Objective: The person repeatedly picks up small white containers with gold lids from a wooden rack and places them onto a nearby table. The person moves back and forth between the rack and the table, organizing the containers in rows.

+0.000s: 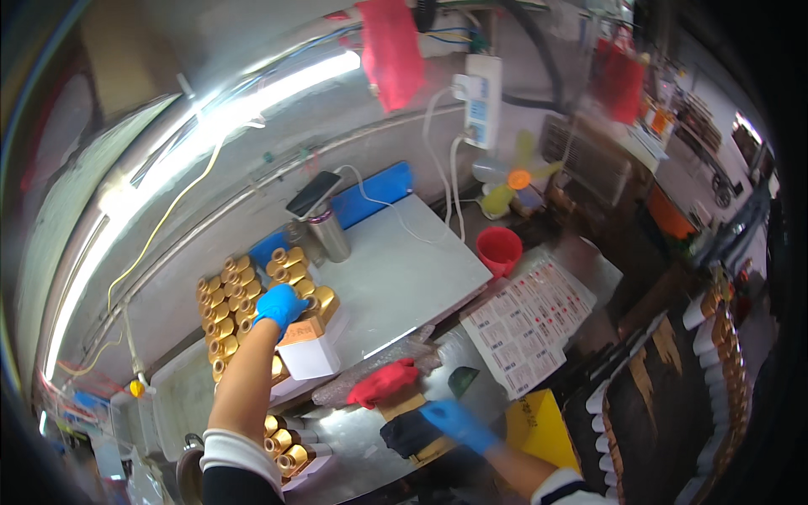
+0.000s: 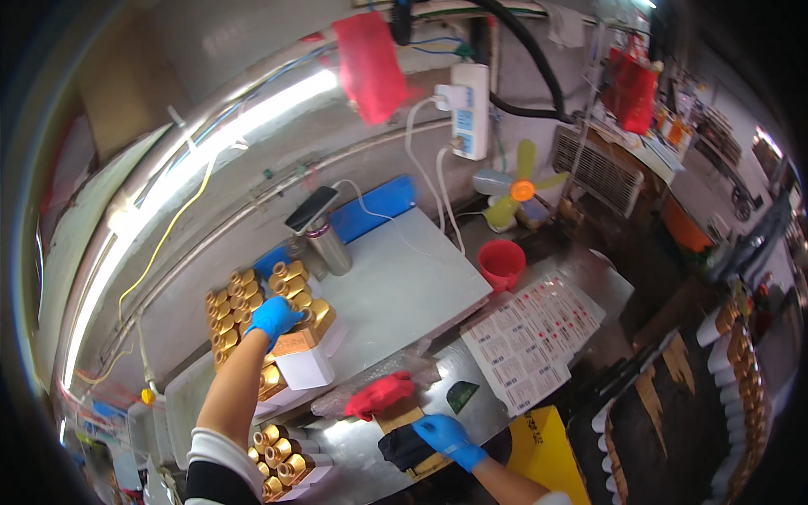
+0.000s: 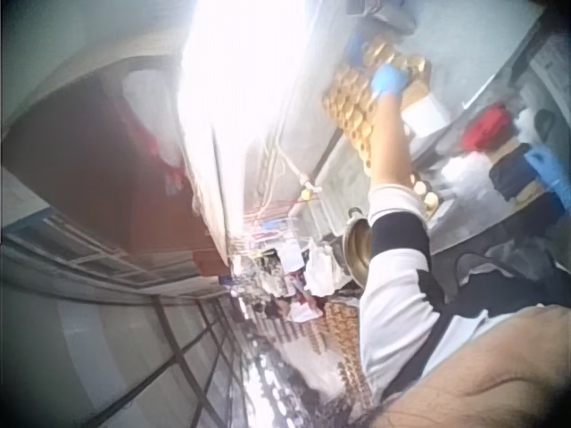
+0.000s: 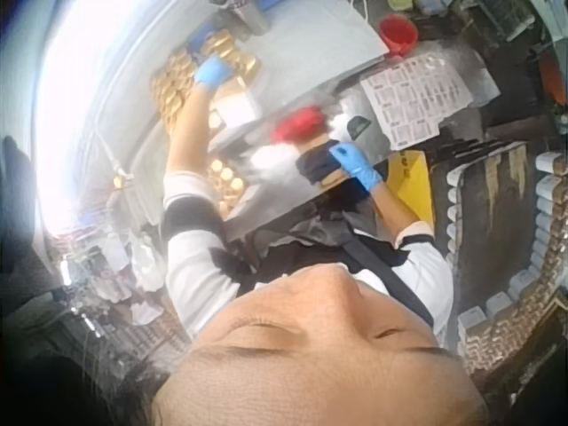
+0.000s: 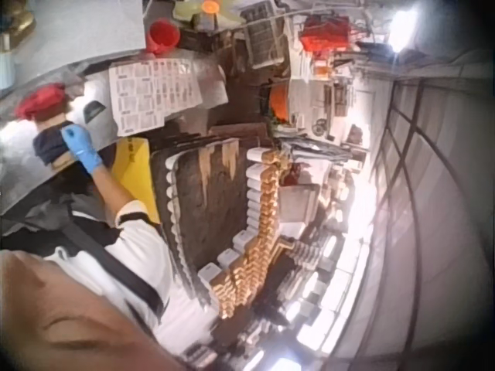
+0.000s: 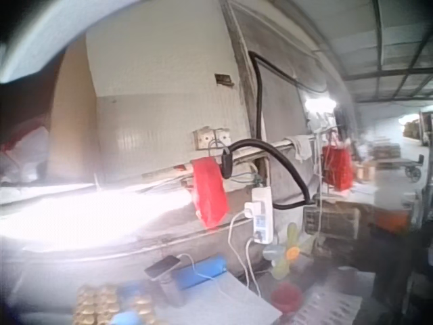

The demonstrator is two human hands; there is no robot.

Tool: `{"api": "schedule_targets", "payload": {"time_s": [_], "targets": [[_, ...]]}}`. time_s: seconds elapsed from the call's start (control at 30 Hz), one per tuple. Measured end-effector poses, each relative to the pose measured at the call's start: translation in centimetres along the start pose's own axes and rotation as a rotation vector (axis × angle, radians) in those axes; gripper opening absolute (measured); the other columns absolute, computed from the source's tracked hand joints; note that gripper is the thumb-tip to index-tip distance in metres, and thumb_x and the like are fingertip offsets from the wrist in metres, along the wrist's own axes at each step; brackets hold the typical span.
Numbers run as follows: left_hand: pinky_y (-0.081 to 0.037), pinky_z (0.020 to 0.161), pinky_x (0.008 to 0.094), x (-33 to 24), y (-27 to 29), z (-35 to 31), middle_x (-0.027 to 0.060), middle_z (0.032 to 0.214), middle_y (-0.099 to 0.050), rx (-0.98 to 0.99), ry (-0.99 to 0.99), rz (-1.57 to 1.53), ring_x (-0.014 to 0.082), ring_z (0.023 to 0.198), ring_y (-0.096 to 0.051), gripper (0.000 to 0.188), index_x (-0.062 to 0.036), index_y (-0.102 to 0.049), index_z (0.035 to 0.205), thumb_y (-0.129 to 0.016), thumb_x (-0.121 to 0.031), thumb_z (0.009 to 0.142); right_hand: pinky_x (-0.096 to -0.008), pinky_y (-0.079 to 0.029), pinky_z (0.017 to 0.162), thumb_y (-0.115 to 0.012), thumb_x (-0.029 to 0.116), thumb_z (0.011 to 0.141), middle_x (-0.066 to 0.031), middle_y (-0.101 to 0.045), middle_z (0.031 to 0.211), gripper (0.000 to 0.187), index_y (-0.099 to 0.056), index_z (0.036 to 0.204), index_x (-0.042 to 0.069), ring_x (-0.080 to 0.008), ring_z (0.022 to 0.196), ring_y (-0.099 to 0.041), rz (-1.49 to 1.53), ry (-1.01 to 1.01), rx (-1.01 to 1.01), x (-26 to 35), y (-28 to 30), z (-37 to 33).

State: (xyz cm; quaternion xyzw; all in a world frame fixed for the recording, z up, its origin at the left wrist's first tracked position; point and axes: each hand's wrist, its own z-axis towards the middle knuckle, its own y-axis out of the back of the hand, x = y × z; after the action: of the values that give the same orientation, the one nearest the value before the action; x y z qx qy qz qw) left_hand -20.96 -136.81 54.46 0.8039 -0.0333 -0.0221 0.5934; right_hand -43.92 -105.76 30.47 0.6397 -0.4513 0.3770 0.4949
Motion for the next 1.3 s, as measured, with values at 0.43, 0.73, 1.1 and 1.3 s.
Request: {"api": "schedule_targets", "payload": {"time_s": [0.43, 0.73, 1.1, 1.3], "targets": [[-0.044, 0.030, 0.0271, 1.2, -5.0, -1.2, 0.0078, 0.062, -0.056, 0.021, 0.029, -0.846, 0.0177, 0.036, -0.051, 0.020, 0.0023, -0.060, 0.089, -0.059, -0.016, 0.082, -0.0376, -0.047, 0.078, -0.058, 0.030, 0.079, -0.0138, -0.061, 0.096, 0.041, -0.056, 0.113, 0.007, -0.0293, 0.088, -0.060, -0.030, 0.168, 0.004, 9.2, -7.8, 6.9], [-0.046, 0.033, 0.0294, 1.9, -10.4, 0.7, 0.0120, 0.072, -0.056, -0.124, 0.030, -0.735, 0.0199, 0.041, -0.053, 0.016, 0.0010, -0.050, 0.087, -0.059, -0.008, 0.078, -0.0367, -0.048, 0.076, -0.054, 0.030, 0.081, -0.0107, -0.064, 0.094, 0.033, -0.062, 0.106, 0.010, -0.0262, 0.084, -0.062, -0.056, -0.178, -0.044, 0.3, -2.4, -7.9], [-0.046, 0.073, 0.0455, 4.8, -11.6, -1.7, 0.0261, 0.093, -0.060, -0.411, -0.010, -0.251, 0.0415, 0.086, -0.058, 0.039, 0.0004, -0.055, 0.101, -0.060, -0.030, 0.077, -0.0387, -0.049, 0.073, -0.056, 0.029, 0.080, -0.0109, -0.064, 0.088, 0.027, -0.064, 0.097, 0.011, -0.0297, 0.082, -0.061, -0.171, -0.338, -0.025, -3.3, 0.5, -14.1], [-0.046, 0.059, 0.0453, -1.6, -9.4, -19.0, 0.0203, 0.069, -0.059, -0.537, -0.320, -0.310, 0.0368, 0.064, -0.058, 0.023, -0.0058, -0.059, 0.082, -0.055, -0.029, 0.079, -0.0363, -0.050, 0.071, -0.059, 0.028, 0.079, -0.0140, -0.065, 0.089, 0.027, -0.066, 0.097, 0.009, -0.0279, 0.077, -0.063, -0.272, -0.118, 0.184, -2.1, -0.7, -10.2]]}}
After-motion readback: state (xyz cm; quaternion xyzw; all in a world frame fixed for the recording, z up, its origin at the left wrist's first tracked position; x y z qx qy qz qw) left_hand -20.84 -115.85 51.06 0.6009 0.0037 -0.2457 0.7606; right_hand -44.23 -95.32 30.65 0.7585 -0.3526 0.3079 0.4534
